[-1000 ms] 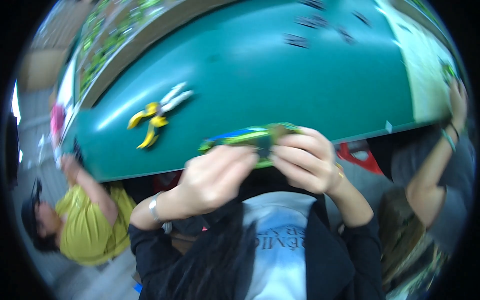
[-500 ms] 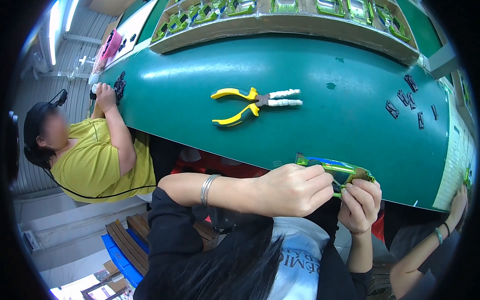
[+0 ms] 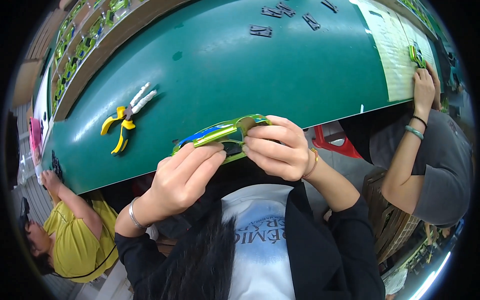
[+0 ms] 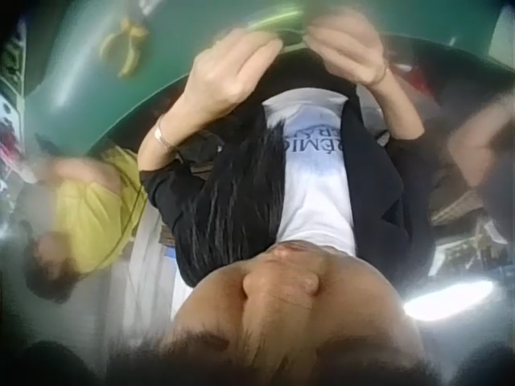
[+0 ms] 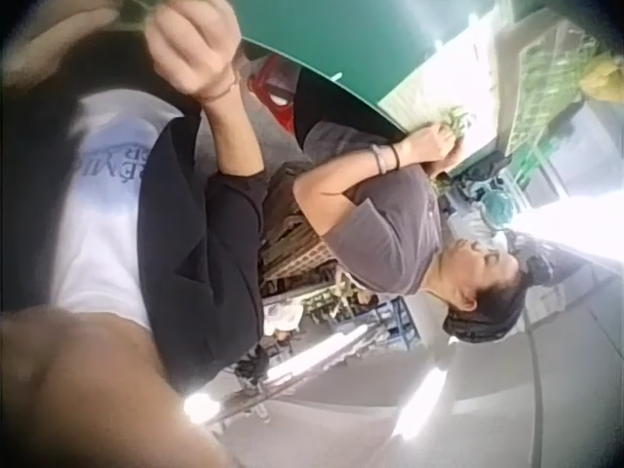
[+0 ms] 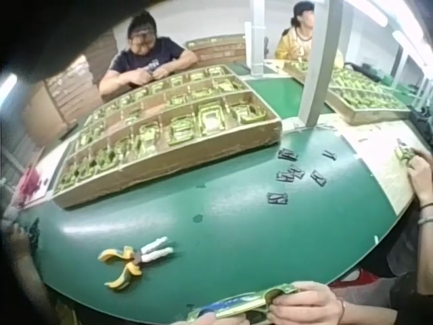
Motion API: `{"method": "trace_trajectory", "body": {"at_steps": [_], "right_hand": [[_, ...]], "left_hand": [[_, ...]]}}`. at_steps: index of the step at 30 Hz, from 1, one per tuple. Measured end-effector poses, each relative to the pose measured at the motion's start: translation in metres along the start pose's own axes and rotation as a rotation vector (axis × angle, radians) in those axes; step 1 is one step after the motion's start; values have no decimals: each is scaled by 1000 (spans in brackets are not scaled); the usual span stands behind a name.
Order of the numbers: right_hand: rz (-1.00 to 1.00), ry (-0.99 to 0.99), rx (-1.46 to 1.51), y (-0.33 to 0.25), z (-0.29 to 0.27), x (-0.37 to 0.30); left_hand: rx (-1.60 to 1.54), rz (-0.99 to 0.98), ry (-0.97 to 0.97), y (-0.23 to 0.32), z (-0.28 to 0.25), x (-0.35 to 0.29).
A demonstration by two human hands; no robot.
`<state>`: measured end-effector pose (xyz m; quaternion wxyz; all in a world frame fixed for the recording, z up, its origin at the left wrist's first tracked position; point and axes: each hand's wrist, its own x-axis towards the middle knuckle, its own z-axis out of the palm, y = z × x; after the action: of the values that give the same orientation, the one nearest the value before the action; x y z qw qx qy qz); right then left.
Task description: The person assembles toy cars by attaching parts to the car bodies by hand and placing them into a tray. The person then carries a tray of assembled toy cars across the room and handles a backpack.
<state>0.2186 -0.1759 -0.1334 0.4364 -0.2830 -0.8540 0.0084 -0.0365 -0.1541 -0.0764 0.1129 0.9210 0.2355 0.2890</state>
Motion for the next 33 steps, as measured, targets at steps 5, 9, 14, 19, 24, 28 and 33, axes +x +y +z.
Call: {"method": "trace_trajectory", "body": {"at_steps": [5, 9, 14, 19, 24, 28, 33], "right_hand": [[2, 5, 20, 0, 1, 1], [20, 1, -5, 5, -2, 4], [101, -30, -5, 1, -2, 9], [94, -27, 2, -5, 2, 8], [135, -71, 38, -6, 2, 9], [144, -25, 30, -7, 4, 6], [146, -5, 14, -11, 2, 9]], "left_hand": [[-19, 34, -24, -7, -2, 4], [-2, 73, -32, -10, -3, 15], [-21, 91, -58, -12, -3, 19], [-26, 115, -77, -14, -4, 18], [-45, 0, -152, -8, -8, 21], [5, -48, -44, 7, 6, 11], [211, -16, 103, 15, 22, 6]]}}
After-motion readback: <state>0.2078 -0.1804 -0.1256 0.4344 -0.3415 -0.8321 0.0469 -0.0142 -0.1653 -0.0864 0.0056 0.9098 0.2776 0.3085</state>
